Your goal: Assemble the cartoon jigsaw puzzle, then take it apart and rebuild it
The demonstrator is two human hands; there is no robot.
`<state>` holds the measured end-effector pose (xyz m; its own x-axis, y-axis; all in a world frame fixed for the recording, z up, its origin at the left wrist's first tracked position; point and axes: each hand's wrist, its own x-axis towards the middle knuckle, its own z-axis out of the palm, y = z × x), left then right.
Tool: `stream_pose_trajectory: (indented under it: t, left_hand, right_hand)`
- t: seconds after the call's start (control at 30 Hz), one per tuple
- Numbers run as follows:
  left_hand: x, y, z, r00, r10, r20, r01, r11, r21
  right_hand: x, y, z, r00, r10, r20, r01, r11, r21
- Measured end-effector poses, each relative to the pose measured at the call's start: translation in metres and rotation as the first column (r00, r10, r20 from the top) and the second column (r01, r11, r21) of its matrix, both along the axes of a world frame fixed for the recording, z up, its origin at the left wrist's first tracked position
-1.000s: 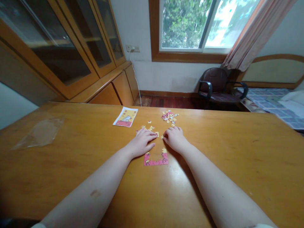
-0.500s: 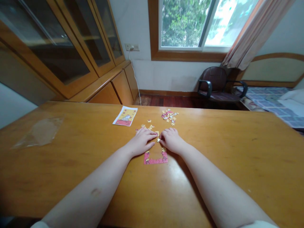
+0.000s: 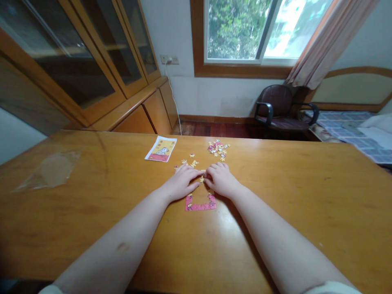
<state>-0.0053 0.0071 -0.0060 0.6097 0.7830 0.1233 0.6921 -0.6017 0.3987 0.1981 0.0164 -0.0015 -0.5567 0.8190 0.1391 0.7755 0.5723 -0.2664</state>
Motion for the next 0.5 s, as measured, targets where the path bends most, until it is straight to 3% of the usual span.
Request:
stream_pose_trajectory:
  t: [0.5]
  left_hand:
    - [0.0011,-0.0006,0.0018,0.999,0.042,0.014,-0.042,0.999,0.019]
  right_hand:
    - [-0.0044,0.0019,-0.0047,1.000,-0.007,0.019,0.010,0.990,-0.139]
